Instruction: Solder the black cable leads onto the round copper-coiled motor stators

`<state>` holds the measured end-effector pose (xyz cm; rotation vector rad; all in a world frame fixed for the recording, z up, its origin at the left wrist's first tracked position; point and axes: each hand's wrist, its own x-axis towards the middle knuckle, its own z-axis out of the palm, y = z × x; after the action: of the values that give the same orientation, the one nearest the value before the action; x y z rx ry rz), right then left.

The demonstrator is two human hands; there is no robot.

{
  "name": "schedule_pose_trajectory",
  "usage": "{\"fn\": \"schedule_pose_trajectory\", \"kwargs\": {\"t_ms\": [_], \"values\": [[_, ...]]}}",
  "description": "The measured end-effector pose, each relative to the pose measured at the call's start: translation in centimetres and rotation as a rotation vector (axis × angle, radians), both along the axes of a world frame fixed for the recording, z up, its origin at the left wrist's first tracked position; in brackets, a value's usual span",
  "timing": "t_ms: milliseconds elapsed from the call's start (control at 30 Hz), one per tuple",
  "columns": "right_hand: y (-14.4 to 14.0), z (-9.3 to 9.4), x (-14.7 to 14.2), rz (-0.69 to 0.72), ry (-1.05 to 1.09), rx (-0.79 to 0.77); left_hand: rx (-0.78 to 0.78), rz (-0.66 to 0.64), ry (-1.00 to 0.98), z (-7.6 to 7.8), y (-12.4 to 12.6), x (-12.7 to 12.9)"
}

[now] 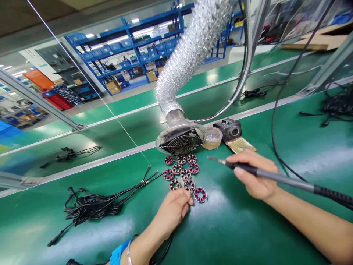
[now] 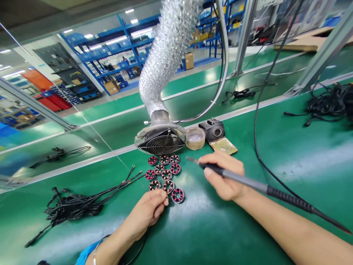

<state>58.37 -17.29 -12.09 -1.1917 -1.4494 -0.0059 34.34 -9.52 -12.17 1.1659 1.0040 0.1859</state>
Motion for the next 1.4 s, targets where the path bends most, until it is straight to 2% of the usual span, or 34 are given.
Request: {"fn": "schedule_pose_trajectory", "kwargs": {"t_ms": [67, 133, 233, 333, 400, 500, 567, 667, 900, 1100, 1233, 1333, 1400], "values": [[1.2, -0.3, 1.8, -0.241, 0.021, 0.056, -0.013, 0.023, -0.018, -0.1, 0.0, -0.1], [2.2, -0.6, 3.0, -0.387, 0.013, 0.002, -0.016, 0.049, -0.032, -0.1, 0.1, -0.3], [2.9, -0.9, 3.3, -0.398, -0.016, -0.125, -0.020, 0.068, -0.031, -0.1, 0.2, -0.6], [2.1, -1.0, 2.1, -0.414, 0.026, -0.137, -0.038, 0.071, -0.025, -0.2, 0.2, -0.8], [1.2, -1.1, 0.7, -0.348, 0.016, -0.104, -0.040, 0.055, -0.024, -0.2, 0.2, -1.0], [0.1, -1.4, -1.8, -0.040, -0.139, -0.070, 0.000, 0.029, -0.006, -0.3, 0.2, -1.0], [-0.2, -1.6, -3.5, 0.109, -0.220, -0.107, 0.049, 0.015, 0.015, -0.3, 0.2, -1.0], [-0.2, -2.1, -5.2, 0.234, -0.300, -0.221, 0.135, -0.020, 0.033, -0.2, 0.2, -1.1], [-0.6, -2.5, -5.6, 0.395, -0.317, -0.394, 0.300, -0.172, 0.036, 0.4, -0.5, -1.3], [-1.0, -1.8, -6.1, 0.527, -0.245, -0.377, 0.404, -0.308, 0.105, 1.0, -1.9, -1.7], [-0.8, -1.9, -6.7, 0.580, -0.225, -0.340, 0.444, -0.320, 0.114, 0.6, -2.2, -2.0], [-0.8, -2.0, -6.7, 0.564, -0.168, -0.362, 0.435, -0.293, 0.109, 0.6, -2.3, -2.0], [-0.9, -1.9, -6.6, 0.543, -0.136, -0.403, 0.485, -0.294, 0.131, 0.9, -2.4, -2.0]]}}
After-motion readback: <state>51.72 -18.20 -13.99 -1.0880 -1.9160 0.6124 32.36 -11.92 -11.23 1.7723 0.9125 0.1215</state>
